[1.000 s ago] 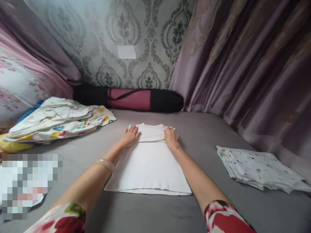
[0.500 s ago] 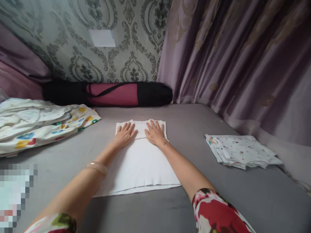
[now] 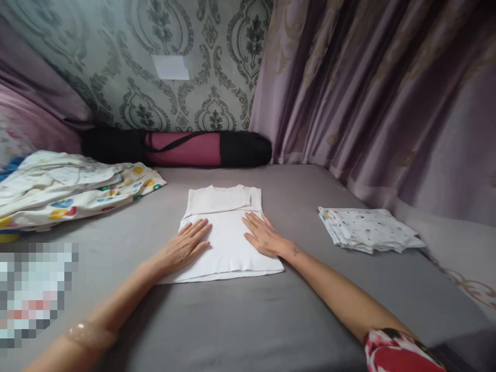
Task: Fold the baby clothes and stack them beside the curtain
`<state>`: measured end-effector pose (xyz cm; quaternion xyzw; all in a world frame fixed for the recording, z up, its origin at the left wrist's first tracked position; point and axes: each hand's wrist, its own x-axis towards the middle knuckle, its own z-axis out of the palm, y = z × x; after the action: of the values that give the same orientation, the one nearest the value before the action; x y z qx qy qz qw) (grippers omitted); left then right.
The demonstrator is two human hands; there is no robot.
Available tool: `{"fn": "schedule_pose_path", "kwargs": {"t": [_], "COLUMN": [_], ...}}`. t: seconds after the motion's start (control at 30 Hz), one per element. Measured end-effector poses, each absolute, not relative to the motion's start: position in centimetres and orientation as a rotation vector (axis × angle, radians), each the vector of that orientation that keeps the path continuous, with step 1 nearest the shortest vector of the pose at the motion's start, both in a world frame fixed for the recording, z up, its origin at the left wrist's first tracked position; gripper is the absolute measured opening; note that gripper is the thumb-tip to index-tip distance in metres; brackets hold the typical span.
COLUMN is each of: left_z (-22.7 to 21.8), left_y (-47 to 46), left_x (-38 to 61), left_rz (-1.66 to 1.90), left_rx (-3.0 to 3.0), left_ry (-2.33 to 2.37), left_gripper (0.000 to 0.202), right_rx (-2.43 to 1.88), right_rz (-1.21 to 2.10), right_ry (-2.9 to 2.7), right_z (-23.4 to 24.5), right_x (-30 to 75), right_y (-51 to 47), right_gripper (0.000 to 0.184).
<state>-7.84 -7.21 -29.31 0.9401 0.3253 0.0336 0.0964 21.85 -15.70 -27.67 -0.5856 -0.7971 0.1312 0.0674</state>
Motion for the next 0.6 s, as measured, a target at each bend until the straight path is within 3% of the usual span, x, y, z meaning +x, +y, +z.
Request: {"fn": "schedule_pose_path", "kwargs": {"t": [0.3, 0.43, 0.6], "left_z": [-29.1, -28.8, -28.9], "left_y": [-9.5, -8.3, -4.5], "left_x": [-13.8, -13.8, -11.3], "left_rz": [0.259, 0.546, 0.389], "left_rx": [2.606, 2.339, 2.168], "left_ry": [1.078, 1.453, 1.88], "left_gripper": [0.061, 0.055, 0.044], "right_rx": [-1.725, -1.669, -1.527], "right_rz": [0.555, 0.532, 0.432], "right_ry": [-2.401, -2.344, -2.329], "right_z": [-26.5, -26.0, -25.0], "right_x": [23.6, 23.8, 23.3], "right_y": [-23.2, -25.5, -26.7], "right_gripper": [0.052, 0.043, 0.031]}}
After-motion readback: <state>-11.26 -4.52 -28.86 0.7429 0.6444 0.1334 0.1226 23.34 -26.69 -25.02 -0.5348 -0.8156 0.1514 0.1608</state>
